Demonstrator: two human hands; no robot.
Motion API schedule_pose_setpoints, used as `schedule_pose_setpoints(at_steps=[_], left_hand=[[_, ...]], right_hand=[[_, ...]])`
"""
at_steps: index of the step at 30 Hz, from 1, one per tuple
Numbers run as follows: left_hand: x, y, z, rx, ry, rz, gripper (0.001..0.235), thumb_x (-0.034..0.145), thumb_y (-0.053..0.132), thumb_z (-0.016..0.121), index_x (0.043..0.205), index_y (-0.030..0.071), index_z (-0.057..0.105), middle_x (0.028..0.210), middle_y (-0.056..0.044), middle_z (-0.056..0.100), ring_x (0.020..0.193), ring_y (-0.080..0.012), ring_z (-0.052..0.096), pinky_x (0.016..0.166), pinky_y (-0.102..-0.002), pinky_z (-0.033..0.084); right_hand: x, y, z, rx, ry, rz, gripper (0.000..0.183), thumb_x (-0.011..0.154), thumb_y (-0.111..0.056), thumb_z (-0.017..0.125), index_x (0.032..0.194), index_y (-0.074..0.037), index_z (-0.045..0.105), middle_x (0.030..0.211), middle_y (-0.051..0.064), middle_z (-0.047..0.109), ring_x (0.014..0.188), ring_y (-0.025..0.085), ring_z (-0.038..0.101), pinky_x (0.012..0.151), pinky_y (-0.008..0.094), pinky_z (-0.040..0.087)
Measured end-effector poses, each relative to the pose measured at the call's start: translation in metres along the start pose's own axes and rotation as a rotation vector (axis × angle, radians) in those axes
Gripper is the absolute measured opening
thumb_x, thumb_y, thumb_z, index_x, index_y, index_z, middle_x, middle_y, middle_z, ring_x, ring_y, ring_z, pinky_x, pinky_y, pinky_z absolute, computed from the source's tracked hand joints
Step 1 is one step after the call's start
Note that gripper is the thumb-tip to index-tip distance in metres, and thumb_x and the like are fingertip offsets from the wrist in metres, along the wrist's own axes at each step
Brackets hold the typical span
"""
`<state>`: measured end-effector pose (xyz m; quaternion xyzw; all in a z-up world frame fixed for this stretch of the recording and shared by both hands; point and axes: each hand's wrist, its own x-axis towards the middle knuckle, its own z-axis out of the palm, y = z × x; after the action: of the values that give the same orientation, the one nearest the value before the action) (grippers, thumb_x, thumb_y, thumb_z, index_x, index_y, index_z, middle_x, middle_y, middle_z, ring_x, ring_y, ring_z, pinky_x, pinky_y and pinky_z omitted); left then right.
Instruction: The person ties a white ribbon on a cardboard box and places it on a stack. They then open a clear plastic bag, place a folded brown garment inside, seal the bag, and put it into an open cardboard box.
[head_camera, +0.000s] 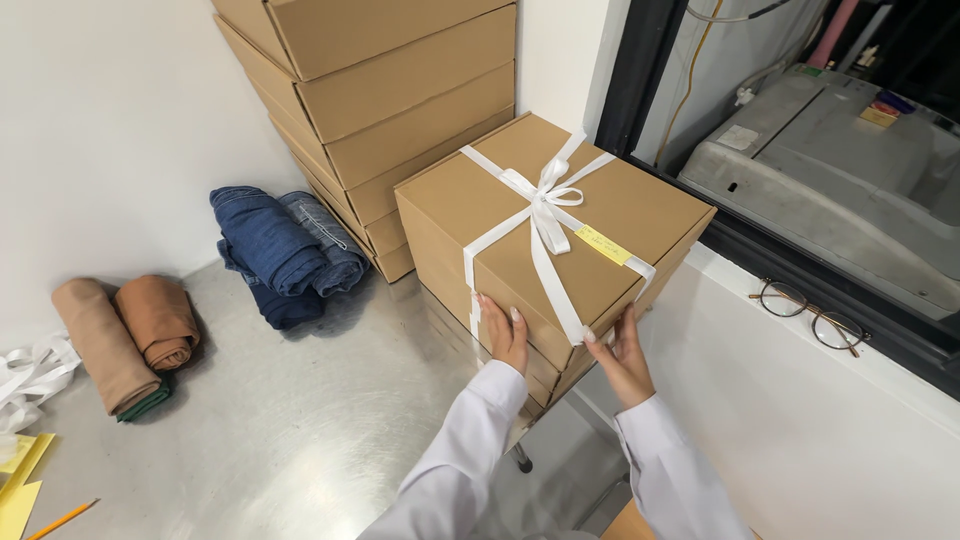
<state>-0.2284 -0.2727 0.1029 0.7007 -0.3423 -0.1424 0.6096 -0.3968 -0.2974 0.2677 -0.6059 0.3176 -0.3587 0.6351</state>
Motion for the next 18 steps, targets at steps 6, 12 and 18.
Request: schedule_pose_setpoints(at_steps=[6, 12, 18], left_hand=[[0.003, -0.003, -0.023, 0.012, -0.088, -0.061, 0.078, 0.107, 0.055, 0.029, 0.163, 0.006, 0.004, 0.168, -0.024, 0.000, 0.156, -0.0401, -0.001, 0.128, -0.049, 0.000], [-0.062, 0.041, -0.055, -0.069, 0.012, -0.157, 0.076, 0.105, 0.057, 0.031, 0.164, 0.015, 0.007, 0.169, -0.020, 0.008, 0.155, -0.0372, 0.007, 0.128, -0.049, 0.009], [-0.101, -0.012, -0.085, -0.420, 0.273, -0.128, 0.051, 0.107, 0.031, 0.050, 0.154, 0.013, 0.040, 0.147, -0.018, 0.054, 0.131, -0.0406, 0.056, 0.107, -0.057, 0.044]], right_hand=[[-0.002, -0.004, -0.006, 0.049, -0.001, -0.036, 0.104, 0.093, -0.027, 0.069, 0.159, 0.002, -0.006, 0.163, 0.035, -0.007, 0.150, 0.050, -0.008, 0.121, 0.061, 0.006], [-0.021, 0.039, -0.026, 0.043, 0.194, -0.244, 0.063, 0.099, -0.004, 0.059, 0.155, -0.001, 0.031, 0.156, 0.024, 0.032, 0.149, 0.039, 0.024, 0.120, 0.053, 0.026], [-0.046, 0.016, 0.007, 0.071, 0.072, -0.413, 0.045, 0.097, -0.001, 0.060, 0.140, 0.000, 0.049, 0.143, 0.015, 0.053, 0.138, 0.020, 0.045, 0.109, 0.030, 0.042]])
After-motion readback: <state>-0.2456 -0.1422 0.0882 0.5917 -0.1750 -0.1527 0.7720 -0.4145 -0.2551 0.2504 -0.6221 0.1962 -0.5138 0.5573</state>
